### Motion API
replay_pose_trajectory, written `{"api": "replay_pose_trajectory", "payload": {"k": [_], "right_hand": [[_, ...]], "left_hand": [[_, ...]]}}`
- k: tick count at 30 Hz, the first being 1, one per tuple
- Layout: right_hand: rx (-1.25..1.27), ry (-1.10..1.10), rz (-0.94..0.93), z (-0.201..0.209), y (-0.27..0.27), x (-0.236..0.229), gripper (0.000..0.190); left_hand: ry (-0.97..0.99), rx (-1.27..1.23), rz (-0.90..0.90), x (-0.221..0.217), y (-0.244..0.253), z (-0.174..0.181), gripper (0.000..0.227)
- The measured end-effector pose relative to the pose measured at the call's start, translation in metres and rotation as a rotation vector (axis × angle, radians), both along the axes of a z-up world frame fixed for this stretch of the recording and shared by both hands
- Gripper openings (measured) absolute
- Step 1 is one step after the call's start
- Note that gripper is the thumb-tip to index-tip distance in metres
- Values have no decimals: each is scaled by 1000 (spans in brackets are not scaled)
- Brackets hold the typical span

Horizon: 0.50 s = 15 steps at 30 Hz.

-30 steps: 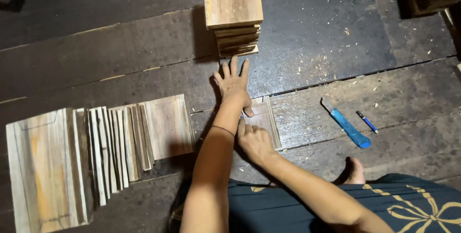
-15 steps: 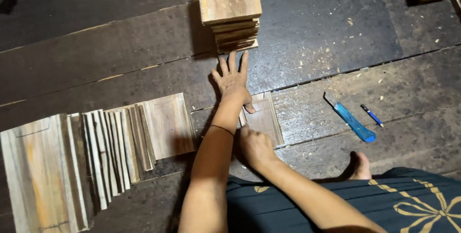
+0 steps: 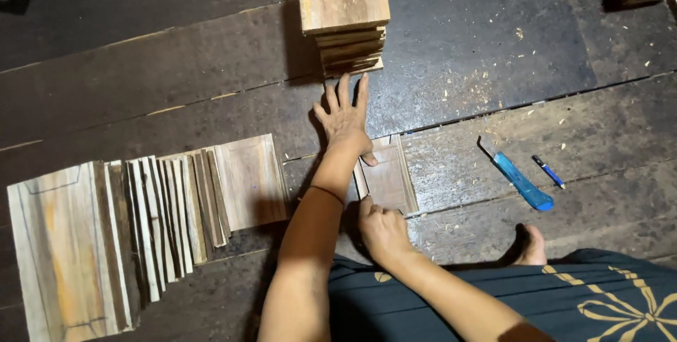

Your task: The person sits on the floor and marks rectangular wooden pieces with a blue pen. They pick up each piece from a stack, draw lines on its surface, and place it onto a separate stack. The person repeats this process for multiple pieces.

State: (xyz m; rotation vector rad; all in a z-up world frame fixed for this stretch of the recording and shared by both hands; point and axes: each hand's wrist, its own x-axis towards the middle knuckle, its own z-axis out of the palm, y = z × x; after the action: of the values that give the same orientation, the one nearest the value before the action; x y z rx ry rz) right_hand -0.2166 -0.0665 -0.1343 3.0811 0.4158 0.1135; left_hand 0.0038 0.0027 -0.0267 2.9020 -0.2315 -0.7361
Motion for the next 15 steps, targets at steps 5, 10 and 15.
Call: {"api": "replay_pose_trajectory", "payload": {"k": [5,10,15], "right_hand": [[-29,-245,-4,-63,15,57,25],[128,-34,4,6,7,38,11],[24,351,-18,25,-2,-18,51]], "left_hand": [[-27,21,0,-5,-2,-9,179],[-34,14,-2,-3,-2,8,180],[105,-5,47,6,-2,-4,180]]}}
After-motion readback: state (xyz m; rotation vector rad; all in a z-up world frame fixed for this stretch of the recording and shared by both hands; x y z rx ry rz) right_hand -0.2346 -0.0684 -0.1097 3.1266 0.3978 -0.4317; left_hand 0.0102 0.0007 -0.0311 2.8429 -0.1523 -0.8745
